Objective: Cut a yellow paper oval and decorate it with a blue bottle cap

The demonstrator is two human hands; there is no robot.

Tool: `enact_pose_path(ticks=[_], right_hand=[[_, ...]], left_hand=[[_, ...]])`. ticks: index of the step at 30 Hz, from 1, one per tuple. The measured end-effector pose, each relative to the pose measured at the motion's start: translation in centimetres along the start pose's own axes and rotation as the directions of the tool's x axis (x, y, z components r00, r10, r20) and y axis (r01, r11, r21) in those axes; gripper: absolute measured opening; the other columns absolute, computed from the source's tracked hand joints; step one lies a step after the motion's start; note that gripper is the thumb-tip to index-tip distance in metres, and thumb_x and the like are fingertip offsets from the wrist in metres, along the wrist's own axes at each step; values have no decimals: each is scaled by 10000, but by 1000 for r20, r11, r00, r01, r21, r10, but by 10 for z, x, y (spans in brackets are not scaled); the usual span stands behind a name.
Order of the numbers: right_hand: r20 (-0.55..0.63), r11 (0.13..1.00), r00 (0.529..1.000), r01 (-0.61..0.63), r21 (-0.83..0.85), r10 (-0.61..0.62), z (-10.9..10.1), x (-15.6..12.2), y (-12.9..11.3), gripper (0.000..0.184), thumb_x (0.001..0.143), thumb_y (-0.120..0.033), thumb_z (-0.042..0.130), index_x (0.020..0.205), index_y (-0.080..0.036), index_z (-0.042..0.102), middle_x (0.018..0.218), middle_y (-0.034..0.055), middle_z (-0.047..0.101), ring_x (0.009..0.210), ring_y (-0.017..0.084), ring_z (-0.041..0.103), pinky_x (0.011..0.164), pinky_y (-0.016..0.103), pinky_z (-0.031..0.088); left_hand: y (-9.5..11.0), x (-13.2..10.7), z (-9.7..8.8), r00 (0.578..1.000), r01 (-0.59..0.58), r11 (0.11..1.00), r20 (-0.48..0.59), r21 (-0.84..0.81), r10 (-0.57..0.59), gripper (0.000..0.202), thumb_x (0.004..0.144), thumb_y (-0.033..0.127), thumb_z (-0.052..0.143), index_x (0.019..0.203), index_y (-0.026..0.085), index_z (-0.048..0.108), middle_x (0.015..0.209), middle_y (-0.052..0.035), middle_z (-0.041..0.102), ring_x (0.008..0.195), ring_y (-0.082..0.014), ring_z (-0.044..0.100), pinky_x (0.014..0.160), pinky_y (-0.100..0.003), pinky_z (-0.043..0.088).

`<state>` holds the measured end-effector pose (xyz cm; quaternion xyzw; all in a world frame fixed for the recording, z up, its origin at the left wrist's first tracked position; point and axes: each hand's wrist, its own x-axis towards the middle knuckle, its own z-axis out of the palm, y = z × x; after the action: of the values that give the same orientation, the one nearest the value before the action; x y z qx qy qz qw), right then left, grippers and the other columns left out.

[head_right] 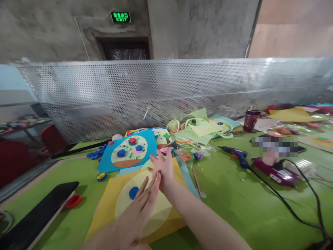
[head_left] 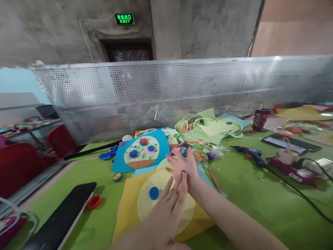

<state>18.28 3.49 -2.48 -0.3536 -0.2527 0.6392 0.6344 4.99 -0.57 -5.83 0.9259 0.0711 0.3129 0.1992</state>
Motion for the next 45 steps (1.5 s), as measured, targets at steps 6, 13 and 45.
enact_pose_path(ticks=[6,13,45], right_hand=[[19,992,992,-125,24,124,12,-20,10,771,869,-684,156,1344,-115,367,1122,186,615,1105,299,549,856,492,458],[-10,994,997,-75,85,76,6,-15,-8,693,905,-612,126,1359,-129,330,1272,176,526,1202,237,467,906,429,445],[30,969,989,-146,201,143,10,-23,14,605,929,-593,284,1363,-180,369,1288,128,533,1255,217,407,999,409,340]], left_hand=[[-6,0,-11,990,130,973,-70,193,-119,864,821,686,211,1429,172,-127,1531,-136,11,1367,-407,58,1036,-550,-185],[-3,1,-10,990,143,976,-21,166,-141,833,833,673,186,1448,165,-57,1532,-130,79,1369,-390,116,1088,-523,-78],[-4,0,-3,995,-67,955,-55,287,86,897,827,695,120,1420,77,-146,1526,-133,-72,1382,-309,-18,1096,-428,-135]])
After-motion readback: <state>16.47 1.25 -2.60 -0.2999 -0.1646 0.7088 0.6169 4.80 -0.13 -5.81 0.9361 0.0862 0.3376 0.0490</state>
